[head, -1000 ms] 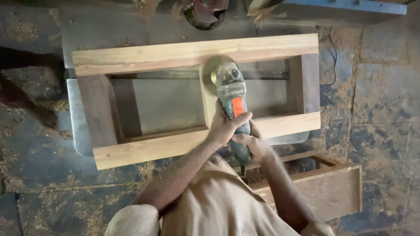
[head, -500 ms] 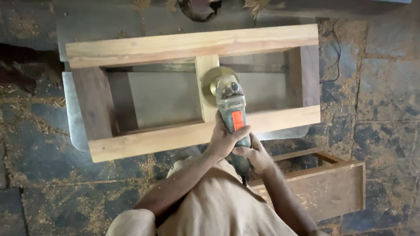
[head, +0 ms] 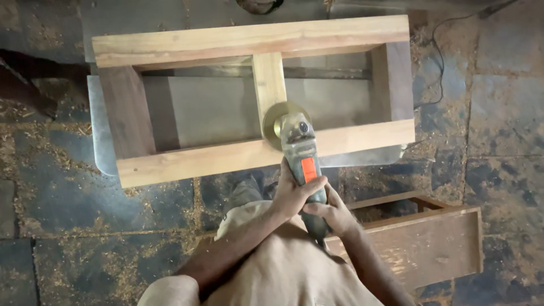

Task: The person uses an angle grinder with a sanding disc to smooth the surfaces of a wooden frame. The person moves the tool along the edges and flat surfaces of the frame, generating sawdust. The person repositions the frame to access different sides.

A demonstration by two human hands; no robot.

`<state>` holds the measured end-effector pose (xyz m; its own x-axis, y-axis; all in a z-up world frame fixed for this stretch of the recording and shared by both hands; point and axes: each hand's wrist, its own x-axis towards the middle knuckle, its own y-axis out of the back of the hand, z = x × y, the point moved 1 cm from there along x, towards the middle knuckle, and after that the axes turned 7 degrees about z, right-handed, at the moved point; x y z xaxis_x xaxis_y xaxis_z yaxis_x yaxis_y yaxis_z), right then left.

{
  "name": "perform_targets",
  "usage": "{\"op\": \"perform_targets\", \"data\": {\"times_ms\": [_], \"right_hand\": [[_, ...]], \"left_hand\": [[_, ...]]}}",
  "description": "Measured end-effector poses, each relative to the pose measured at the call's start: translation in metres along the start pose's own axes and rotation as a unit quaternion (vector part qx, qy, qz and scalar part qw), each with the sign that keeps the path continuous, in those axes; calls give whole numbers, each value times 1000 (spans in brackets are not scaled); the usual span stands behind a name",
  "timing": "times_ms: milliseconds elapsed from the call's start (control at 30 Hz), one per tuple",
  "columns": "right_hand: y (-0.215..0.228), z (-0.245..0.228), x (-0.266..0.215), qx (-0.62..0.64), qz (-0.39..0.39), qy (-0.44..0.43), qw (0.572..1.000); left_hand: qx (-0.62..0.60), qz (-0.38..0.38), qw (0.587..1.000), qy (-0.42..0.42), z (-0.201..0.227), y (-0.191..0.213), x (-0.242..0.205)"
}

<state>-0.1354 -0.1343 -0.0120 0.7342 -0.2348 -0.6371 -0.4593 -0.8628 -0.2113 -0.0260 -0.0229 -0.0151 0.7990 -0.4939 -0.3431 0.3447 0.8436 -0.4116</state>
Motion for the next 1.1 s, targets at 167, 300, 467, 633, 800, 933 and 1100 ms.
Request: {"op": "perform_targets", "data": {"times_ms": [167, 300, 467, 633, 800, 933, 1100], "right_hand": [[15, 36, -37, 30, 5, -12, 999], [28, 53, -65, 20, 17, 16, 1000], [30, 45, -74, 46, 47, 41, 997], [8, 1, -45, 17, 18, 54, 998], [-22, -44, 16, 0, 22, 14, 1000], [-34, -74, 73, -17, 8, 44, 999], [-29, -100, 117, 19, 21, 33, 999]], "left_hand": [[15, -11, 1000, 13, -18, -5, -44], [-13, -42, 998, 43, -27, -17, -72], [-15, -81, 997, 7, -19, -32, -70], [17, -57, 998, 1, 2, -26, -29], [13, -26, 999, 35, 19, 3, 40], [27, -27, 998, -49, 40, 14, 100], [-38, -23, 999, -2, 57, 7, 147]]}}
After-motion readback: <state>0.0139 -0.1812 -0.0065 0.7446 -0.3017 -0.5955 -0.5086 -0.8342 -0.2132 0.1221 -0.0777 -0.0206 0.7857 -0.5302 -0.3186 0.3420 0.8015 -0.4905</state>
